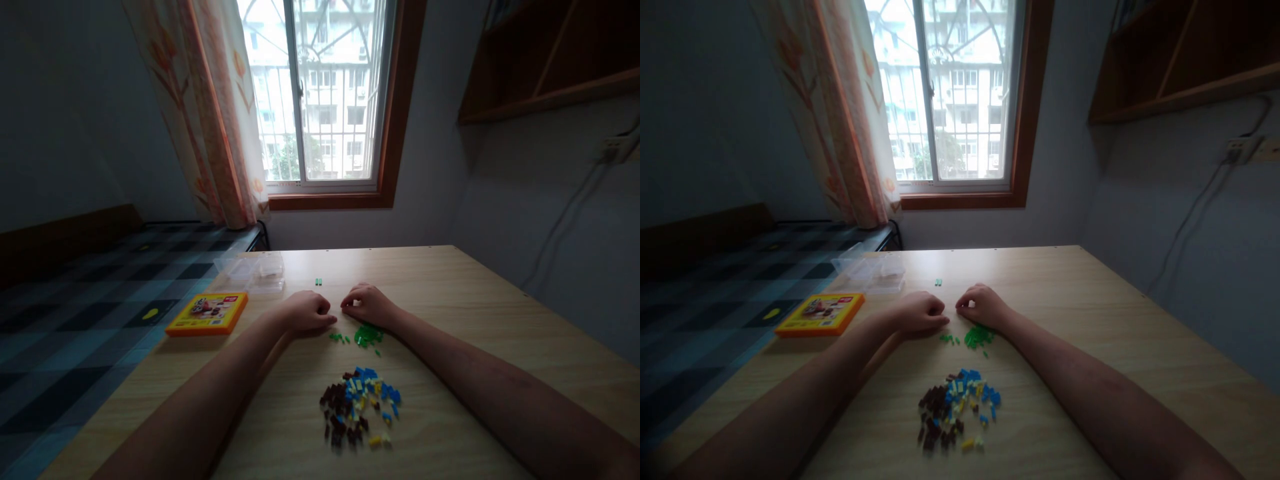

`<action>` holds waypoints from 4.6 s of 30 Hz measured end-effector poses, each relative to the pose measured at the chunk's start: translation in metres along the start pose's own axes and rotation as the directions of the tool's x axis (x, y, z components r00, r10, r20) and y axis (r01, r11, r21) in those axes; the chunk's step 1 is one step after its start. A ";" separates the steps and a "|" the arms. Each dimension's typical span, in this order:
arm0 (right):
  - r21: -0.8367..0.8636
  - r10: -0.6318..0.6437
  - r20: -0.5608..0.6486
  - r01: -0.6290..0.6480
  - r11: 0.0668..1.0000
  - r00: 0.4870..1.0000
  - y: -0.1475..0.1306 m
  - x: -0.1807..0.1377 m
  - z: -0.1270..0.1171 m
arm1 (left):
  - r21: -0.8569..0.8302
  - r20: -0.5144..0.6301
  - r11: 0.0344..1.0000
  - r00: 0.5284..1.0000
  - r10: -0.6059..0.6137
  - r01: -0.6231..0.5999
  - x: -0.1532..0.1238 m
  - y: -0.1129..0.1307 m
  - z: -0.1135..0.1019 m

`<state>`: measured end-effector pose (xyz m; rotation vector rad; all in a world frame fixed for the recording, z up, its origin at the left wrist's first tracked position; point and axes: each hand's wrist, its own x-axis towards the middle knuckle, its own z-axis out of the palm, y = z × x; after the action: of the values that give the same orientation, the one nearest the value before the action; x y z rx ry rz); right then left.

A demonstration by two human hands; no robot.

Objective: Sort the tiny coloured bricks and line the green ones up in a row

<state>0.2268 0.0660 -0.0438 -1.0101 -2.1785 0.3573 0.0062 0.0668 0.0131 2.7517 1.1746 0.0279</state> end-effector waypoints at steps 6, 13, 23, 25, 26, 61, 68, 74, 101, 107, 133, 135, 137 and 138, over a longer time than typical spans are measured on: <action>0.189 0.041 0.076 -0.055 0.980 0.996 -0.002 -0.001 -0.004 | 0.009 -0.004 1.000 1.000 0.000 0.000 0.001 -0.003 0.003; 0.313 0.259 0.011 -0.249 0.917 0.966 0.001 -0.003 -0.007 | 0.001 -0.077 1.000 0.997 0.009 -0.009 0.002 -0.006 0.009; 0.432 0.142 0.436 -0.344 0.834 0.889 0.005 -0.010 -0.039 | -0.183 -0.249 0.979 0.968 0.039 -0.086 0.006 0.009 0.022; 0.381 0.058 0.463 -0.257 0.888 0.885 0.002 -0.008 -0.040 | -0.181 -0.256 0.980 0.966 0.036 -0.084 0.007 0.008 0.022; 0.363 0.016 0.476 -0.213 0.907 0.879 0.001 -0.006 -0.040 | -0.179 -0.262 0.981 0.964 0.030 -0.079 0.007 0.007 0.022; 0.303 0.027 0.265 -0.110 0.947 0.964 0.007 -0.010 -0.021 | -0.035 -0.341 0.999 0.940 0.008 -0.021 0.005 0.001 0.027; 0.098 0.068 0.051 -0.073 0.992 0.996 0.003 -0.006 -0.014 | 0.064 -0.286 0.998 0.958 0.007 0.012 0.006 0.004 0.027; 0.168 0.060 0.141 -0.083 0.982 0.988 0.003 -0.006 -0.018 | 0.066 -0.274 0.998 0.962 -0.005 0.024 0.006 0.005 0.025; 0.395 0.144 0.463 -0.349 0.850 0.874 -0.003 -0.009 -0.031 | 0.064 -0.291 0.997 0.955 0.059 -0.042 0.006 -0.002 0.027; 0.155 0.099 0.461 -0.191 0.969 0.882 -0.005 -0.005 -0.035 | 0.041 -0.297 0.998 0.953 0.056 -0.046 0.007 -0.003 0.027; 0.326 0.145 0.145 -0.186 0.927 0.979 0.008 -0.007 -0.018 | 0.008 -0.293 0.998 0.954 0.059 -0.059 0.005 -0.001 0.024; 0.345 0.139 0.183 -0.196 0.918 0.973 0.009 -0.007 -0.019 | 0.006 -0.295 0.998 0.953 0.064 -0.066 0.005 -0.002 0.024; 0.358 0.129 0.218 -0.202 0.911 0.967 0.011 -0.007 -0.019 | 0.009 -0.292 0.998 0.954 0.069 -0.069 0.005 -0.002 0.023; 0.362 0.124 0.227 -0.202 0.910 0.966 0.012 -0.007 -0.019 | 0.011 -0.290 0.998 0.954 0.070 -0.070 0.005 -0.002 0.023</action>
<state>0.2501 0.0675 -0.0392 -0.9662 -2.0830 0.9627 0.0105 0.0687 -0.0103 2.8591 1.1372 0.4550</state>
